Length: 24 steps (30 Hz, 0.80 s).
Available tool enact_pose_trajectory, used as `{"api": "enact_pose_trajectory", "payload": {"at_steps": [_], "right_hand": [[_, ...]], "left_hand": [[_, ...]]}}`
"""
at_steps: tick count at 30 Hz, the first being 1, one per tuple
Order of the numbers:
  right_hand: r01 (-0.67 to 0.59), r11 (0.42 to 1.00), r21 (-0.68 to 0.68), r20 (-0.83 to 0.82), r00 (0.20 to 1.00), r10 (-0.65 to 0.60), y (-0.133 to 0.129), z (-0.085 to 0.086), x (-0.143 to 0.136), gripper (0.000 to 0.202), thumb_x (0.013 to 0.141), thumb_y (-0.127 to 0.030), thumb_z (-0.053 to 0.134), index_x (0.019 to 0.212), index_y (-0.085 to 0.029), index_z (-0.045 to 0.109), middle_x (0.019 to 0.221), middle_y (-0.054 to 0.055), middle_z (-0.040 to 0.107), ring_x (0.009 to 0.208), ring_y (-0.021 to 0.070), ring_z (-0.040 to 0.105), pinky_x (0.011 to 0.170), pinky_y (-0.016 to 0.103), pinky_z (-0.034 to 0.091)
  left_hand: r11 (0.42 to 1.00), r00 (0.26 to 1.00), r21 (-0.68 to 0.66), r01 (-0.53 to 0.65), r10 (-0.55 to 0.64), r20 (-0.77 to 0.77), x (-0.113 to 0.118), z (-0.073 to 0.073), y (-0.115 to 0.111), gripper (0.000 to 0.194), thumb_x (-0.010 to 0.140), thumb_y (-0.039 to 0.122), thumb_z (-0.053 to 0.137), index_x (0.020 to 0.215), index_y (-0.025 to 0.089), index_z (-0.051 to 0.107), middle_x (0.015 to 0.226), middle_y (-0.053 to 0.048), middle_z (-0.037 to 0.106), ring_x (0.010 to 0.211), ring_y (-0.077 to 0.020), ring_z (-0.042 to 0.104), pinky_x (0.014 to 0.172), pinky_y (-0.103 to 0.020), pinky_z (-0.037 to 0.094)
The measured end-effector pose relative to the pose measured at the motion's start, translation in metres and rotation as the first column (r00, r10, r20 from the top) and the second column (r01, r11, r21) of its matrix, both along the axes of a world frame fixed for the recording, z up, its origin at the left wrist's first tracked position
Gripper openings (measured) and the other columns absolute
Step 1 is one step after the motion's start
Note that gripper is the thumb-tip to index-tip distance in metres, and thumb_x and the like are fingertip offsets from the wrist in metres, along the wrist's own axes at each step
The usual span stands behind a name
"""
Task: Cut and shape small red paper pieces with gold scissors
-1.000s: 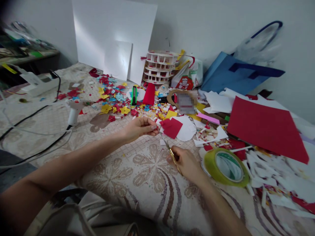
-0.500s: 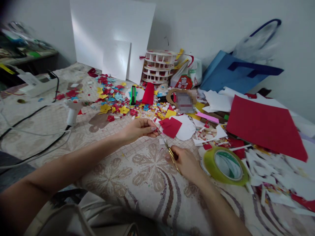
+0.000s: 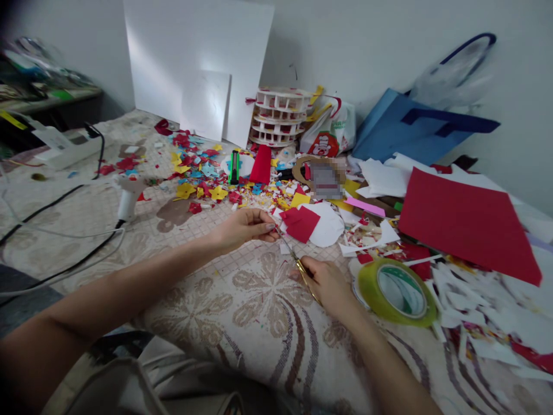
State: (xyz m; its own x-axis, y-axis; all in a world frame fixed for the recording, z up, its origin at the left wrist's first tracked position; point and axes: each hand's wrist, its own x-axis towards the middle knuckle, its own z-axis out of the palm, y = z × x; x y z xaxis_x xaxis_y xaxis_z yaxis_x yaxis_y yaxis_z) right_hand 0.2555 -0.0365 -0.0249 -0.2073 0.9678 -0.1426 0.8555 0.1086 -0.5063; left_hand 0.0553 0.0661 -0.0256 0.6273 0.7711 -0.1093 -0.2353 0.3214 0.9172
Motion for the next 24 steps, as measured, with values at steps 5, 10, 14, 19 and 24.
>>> {"api": "enact_pose_trajectory", "payload": {"at_steps": [5, 10, 14, 19, 24], "right_hand": [[0.011, 1.000, -0.019, 0.000, 1.000, -0.011, 0.0007, 0.0001, 0.0001, 0.036, 0.083, -0.048, 0.041, 0.060, -0.020, 0.042, 0.048, -0.004, 0.042, 0.048, 0.0115, 0.037, 0.048, 0.022, 0.022], [0.036, 0.999, 0.008, 0.079, 0.996, -0.036, 0.0014, -0.0016, 0.0011, 0.036, 0.082, -0.048, 0.041, 0.060, -0.020, 0.041, 0.047, -0.004, 0.042, 0.048, 0.0122, 0.038, 0.048, 0.023, 0.022], [0.046, 0.998, 0.037, 0.115, 0.992, -0.050, 0.0012, -0.0039, 0.0032, 0.037, 0.083, -0.049, 0.039, 0.060, -0.021, 0.044, 0.047, -0.003, 0.043, 0.049, 0.0132, 0.040, 0.049, 0.023, 0.022], [0.062, 0.996, 0.062, 0.160, 0.985, -0.072, 0.0026, -0.0051, 0.0034, 0.037, 0.084, -0.048, 0.038, 0.062, -0.021, 0.048, 0.050, -0.001, 0.051, 0.050, 0.0140, 0.045, 0.050, 0.023, 0.024], [0.134, 0.977, 0.163, 0.415, 0.889, -0.191, 0.0037, -0.0021, 0.0044, 0.034, 0.083, -0.050, 0.041, 0.068, -0.022, 0.053, 0.055, 0.001, 0.059, 0.052, 0.0173, 0.052, 0.049, 0.025, 0.022]], "left_hand": [[1.000, 1.000, -0.007, -0.010, 0.010, -0.008, 0.0005, 0.0004, -0.0003, 0.006, 0.077, 0.009, 0.060, 0.076, 0.008, 0.054, 0.067, -0.004, 0.066, 0.062, -0.0085, 0.064, 0.069, -0.025, 0.052], [1.000, 1.000, -0.002, -0.010, 0.010, -0.015, 0.0010, -0.0006, 0.0000, 0.008, 0.076, 0.011, 0.061, 0.077, 0.008, 0.054, 0.068, -0.004, 0.066, 0.062, -0.0088, 0.064, 0.070, -0.026, 0.053], [0.999, 0.999, 0.004, -0.043, 0.043, -0.014, 0.0005, 0.0004, 0.0008, 0.005, 0.077, 0.010, 0.060, 0.077, 0.007, 0.055, 0.069, -0.005, 0.067, 0.062, -0.0088, 0.064, 0.070, -0.025, 0.053], [0.997, 0.997, -0.007, -0.078, 0.078, 0.010, -0.0006, 0.0034, 0.0022, 0.008, 0.076, 0.010, 0.061, 0.077, 0.007, 0.054, 0.071, -0.006, 0.067, 0.066, -0.0096, 0.065, 0.074, -0.028, 0.052], [0.994, 0.994, -0.015, -0.112, 0.112, -0.011, -0.0012, 0.0035, 0.0045, 0.005, 0.077, 0.008, 0.060, 0.076, 0.007, 0.055, 0.071, -0.006, 0.067, 0.066, -0.0094, 0.065, 0.072, -0.026, 0.052]]}}
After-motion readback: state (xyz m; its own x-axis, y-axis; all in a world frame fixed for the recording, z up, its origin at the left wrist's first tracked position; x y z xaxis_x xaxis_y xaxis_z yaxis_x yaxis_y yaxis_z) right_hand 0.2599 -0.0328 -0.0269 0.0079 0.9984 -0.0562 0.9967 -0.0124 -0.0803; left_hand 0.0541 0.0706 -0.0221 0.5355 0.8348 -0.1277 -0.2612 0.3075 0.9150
